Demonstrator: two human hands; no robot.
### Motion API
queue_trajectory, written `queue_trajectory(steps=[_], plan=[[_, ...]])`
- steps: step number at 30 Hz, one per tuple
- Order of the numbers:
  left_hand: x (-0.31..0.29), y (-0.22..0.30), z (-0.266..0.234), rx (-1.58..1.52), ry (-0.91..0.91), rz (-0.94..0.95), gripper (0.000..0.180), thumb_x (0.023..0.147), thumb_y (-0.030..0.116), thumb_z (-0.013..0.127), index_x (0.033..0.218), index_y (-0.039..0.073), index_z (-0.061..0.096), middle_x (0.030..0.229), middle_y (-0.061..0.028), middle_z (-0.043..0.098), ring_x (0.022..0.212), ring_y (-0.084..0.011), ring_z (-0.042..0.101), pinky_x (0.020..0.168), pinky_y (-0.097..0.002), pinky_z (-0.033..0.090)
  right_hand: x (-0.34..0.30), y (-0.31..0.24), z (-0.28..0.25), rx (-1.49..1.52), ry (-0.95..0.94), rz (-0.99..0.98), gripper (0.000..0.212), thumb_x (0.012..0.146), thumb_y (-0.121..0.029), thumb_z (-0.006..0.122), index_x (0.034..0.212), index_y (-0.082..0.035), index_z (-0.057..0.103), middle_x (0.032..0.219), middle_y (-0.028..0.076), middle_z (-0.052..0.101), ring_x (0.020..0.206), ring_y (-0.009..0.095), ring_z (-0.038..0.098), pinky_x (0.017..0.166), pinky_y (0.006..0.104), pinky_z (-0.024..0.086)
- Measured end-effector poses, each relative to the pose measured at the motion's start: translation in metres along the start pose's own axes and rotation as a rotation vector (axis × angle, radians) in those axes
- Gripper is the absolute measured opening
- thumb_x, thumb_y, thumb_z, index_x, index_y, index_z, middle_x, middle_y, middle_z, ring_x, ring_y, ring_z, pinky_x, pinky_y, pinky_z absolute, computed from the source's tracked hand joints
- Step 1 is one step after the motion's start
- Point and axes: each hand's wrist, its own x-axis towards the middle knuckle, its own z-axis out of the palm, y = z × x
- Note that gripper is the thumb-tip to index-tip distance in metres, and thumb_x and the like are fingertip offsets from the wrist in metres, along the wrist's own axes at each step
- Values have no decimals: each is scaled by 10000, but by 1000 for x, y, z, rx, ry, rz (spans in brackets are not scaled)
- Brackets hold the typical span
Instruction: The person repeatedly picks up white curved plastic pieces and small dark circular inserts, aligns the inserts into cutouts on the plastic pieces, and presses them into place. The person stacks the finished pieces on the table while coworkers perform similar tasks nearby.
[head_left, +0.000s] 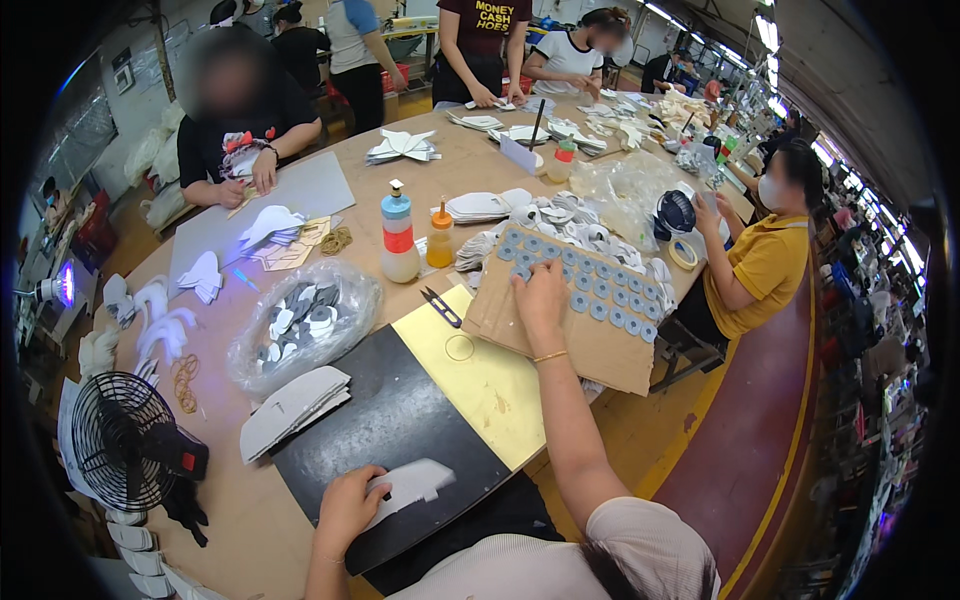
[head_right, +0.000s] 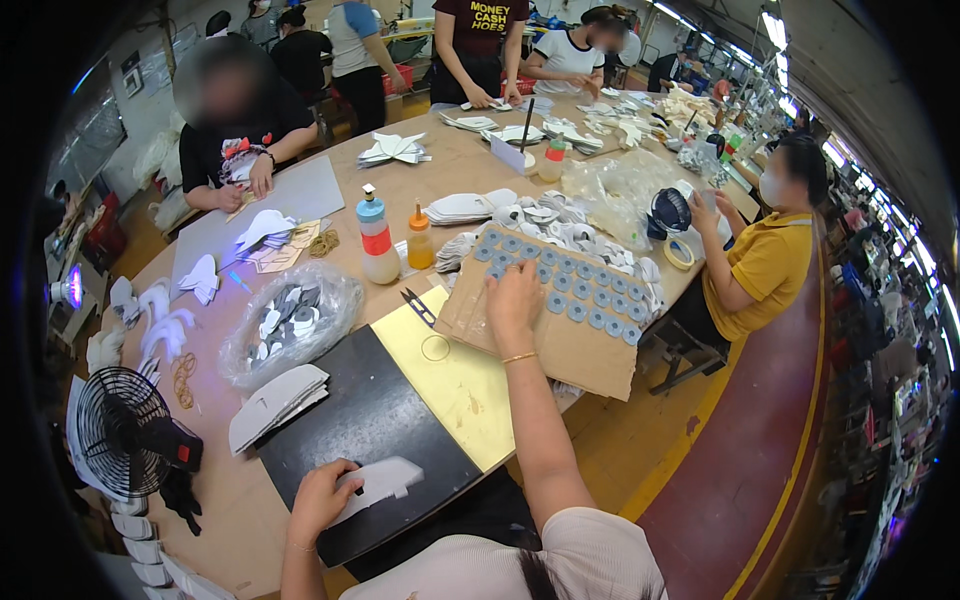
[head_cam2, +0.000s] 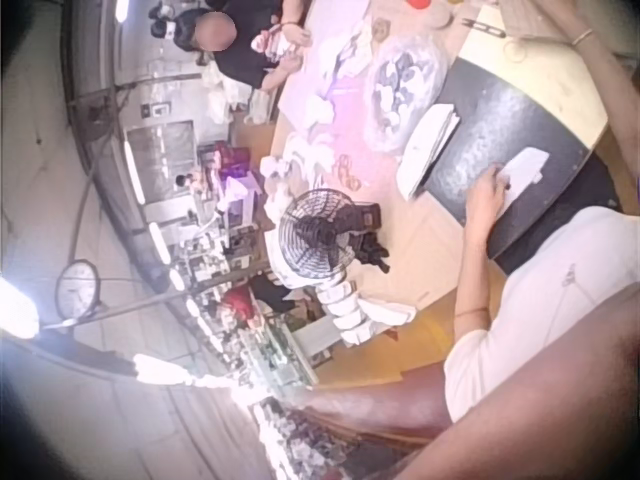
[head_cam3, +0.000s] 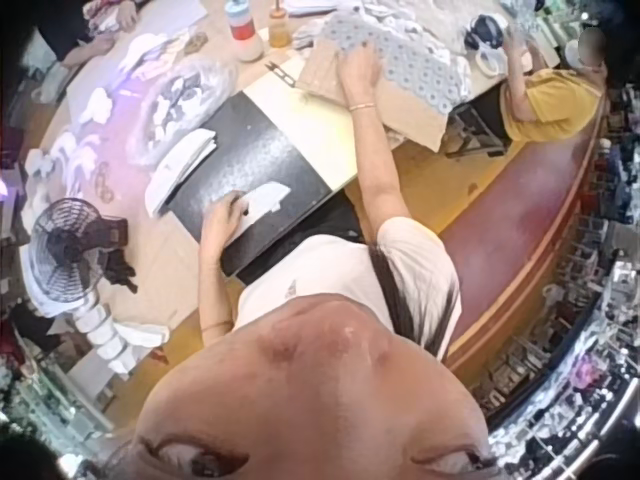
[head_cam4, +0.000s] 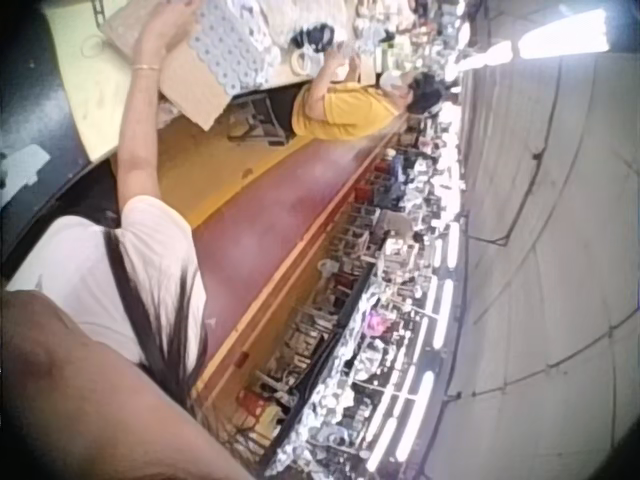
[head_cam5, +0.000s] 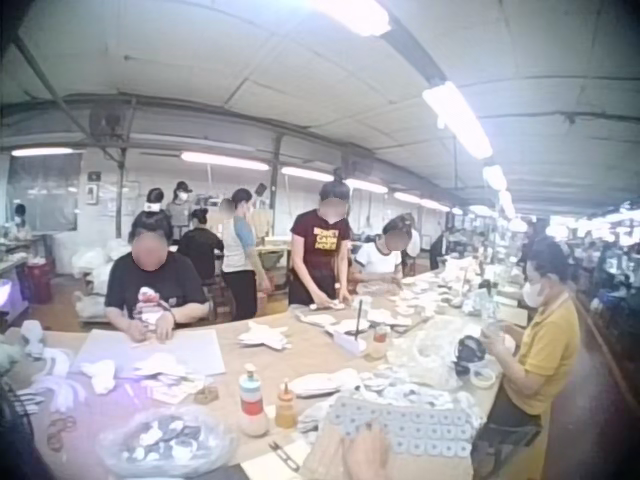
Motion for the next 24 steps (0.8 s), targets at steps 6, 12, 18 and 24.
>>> queue_trajectory(steps=[6,12,18,24], plan=[[-19,-1,-13,-12,36,-234,370,802,196,836,1087,-7,716,851,-167,724,760,-249,694,690,-326,519,3,5,7,89,29,19,224,843,-177,784,990,-23,713,1139,129,617,1011,335,650,893,453,523],[-44,-32,-13,-39,81,-218,344,808,173,818,1078,-18,723,882,-163,716,795,-268,682,727,-358,532,10,22,7,159,67,-39,140,883,-120,734,956,-19,670,1083,151,622,977,348,654,846,462,517],[-59,-6,-15,0,91,-146,246,890,150,713,1094,14,731,923,-154,683,886,-323,662,802,-389,527,-20,-15,-11,675,-129,-112,116,944,-92,695,1026,-19,656,935,93,673,802,181,656,742,318,527],[-65,25,-11,94,91,36,186,942,148,655,1098,76,728,948,-114,638,871,-349,657,764,-434,541,-152,-78,-42,752,-837,-384,213,968,-124,677,1166,-46,687,866,77,720,762,139,663,708,301,531]])
